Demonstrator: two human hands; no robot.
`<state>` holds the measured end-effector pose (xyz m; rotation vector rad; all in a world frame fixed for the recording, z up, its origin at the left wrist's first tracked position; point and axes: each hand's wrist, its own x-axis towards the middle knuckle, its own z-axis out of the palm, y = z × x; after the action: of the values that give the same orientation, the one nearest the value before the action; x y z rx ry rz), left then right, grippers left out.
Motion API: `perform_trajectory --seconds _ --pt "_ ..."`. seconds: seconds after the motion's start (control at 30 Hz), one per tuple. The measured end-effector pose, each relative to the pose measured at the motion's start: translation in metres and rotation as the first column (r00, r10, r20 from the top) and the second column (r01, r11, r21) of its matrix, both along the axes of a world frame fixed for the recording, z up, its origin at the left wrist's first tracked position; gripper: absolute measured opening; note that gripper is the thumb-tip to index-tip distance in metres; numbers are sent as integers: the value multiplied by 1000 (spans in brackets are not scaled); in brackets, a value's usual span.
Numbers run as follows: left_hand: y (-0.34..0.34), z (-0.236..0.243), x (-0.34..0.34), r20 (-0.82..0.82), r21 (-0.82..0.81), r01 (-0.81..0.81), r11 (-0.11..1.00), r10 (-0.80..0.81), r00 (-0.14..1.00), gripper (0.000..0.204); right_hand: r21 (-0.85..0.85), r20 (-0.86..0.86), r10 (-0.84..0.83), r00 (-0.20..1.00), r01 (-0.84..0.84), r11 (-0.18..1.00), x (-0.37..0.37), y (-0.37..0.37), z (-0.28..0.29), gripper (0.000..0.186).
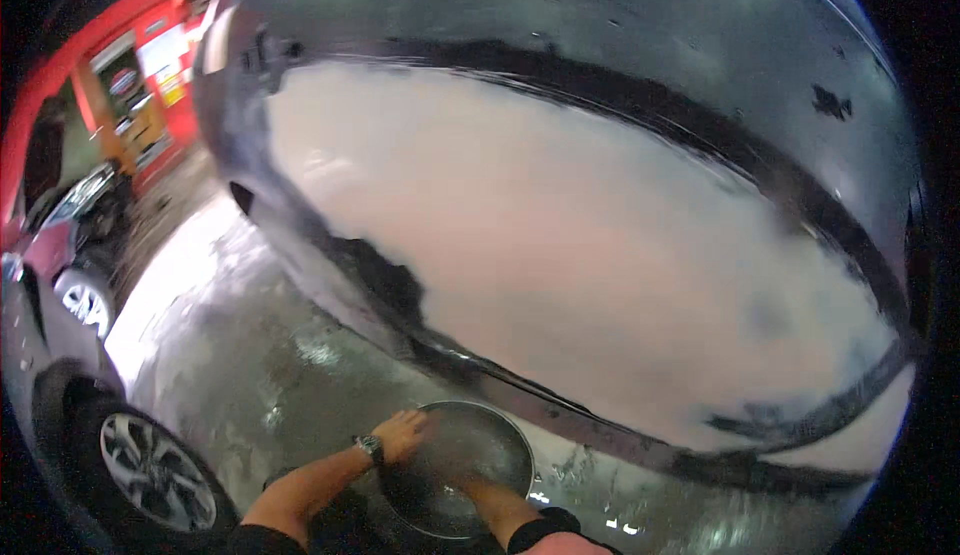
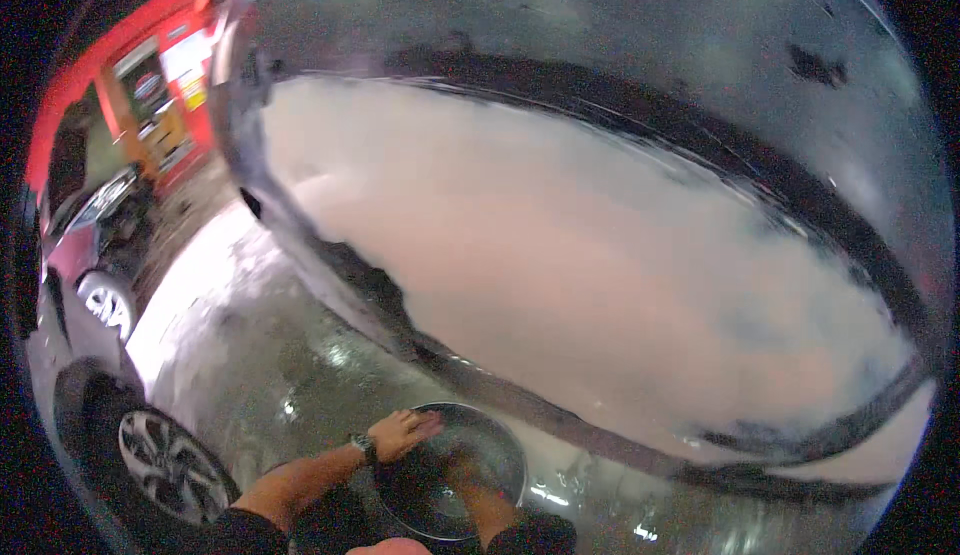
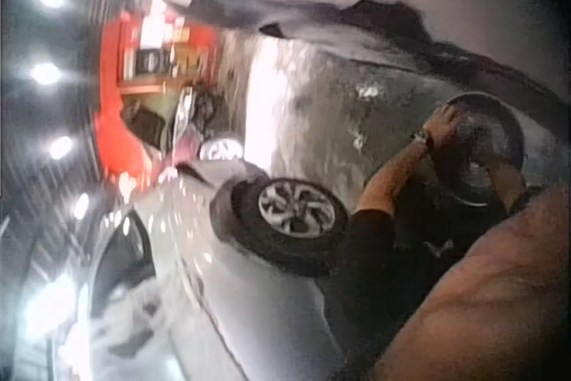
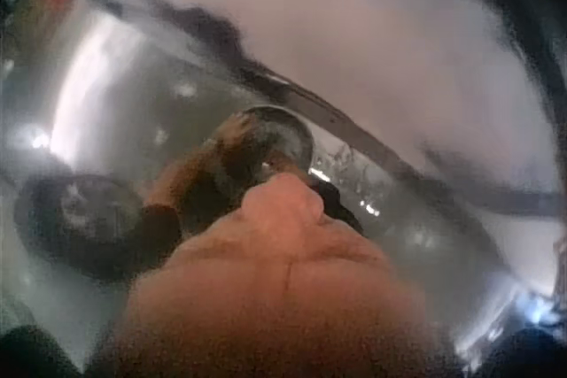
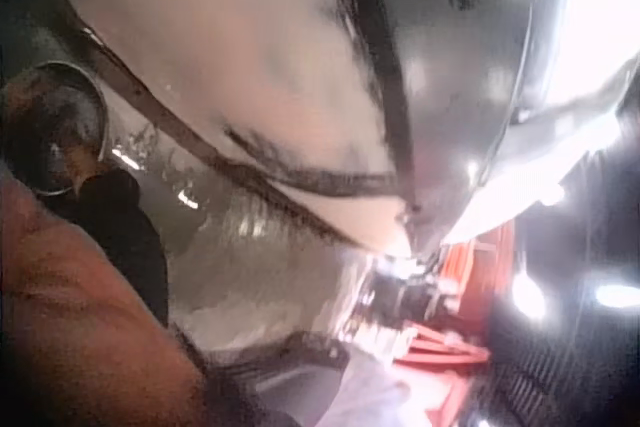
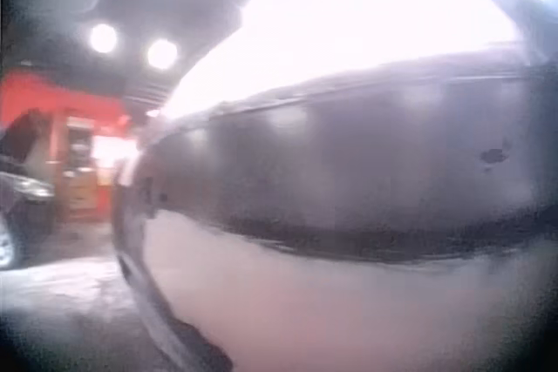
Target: The person sands a large section of a car's side panel using a yellow sanding block and water from a bucket. They repeatedly rub the panel in circular and linear motions, occasionally dipping the block into the water to keep it wet.
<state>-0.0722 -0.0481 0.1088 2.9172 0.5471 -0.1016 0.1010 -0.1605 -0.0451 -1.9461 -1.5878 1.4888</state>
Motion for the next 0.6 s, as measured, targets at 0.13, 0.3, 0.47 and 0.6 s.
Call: perform_trajectory --seconds 0.13,0.3,0.47,0.6 --pt "-10 12 6 -244 179 3 984 41 969 72 10 17 96 995 -96 995 2 -1 5 48" --pt "-11 27 14 -80 126 -22 992 33 996 67 21 48 129 990 -130 991 -2 -5 6 47" --pt "10 30 36 -125 159 177 971 -158 979 70 27 79 71 994 -74 997 0 -22 -4 46" --pt "3 14 63 119 164 297 941 -318 941 68 19 100 45 994 -47 999 2 -43 -2 45"
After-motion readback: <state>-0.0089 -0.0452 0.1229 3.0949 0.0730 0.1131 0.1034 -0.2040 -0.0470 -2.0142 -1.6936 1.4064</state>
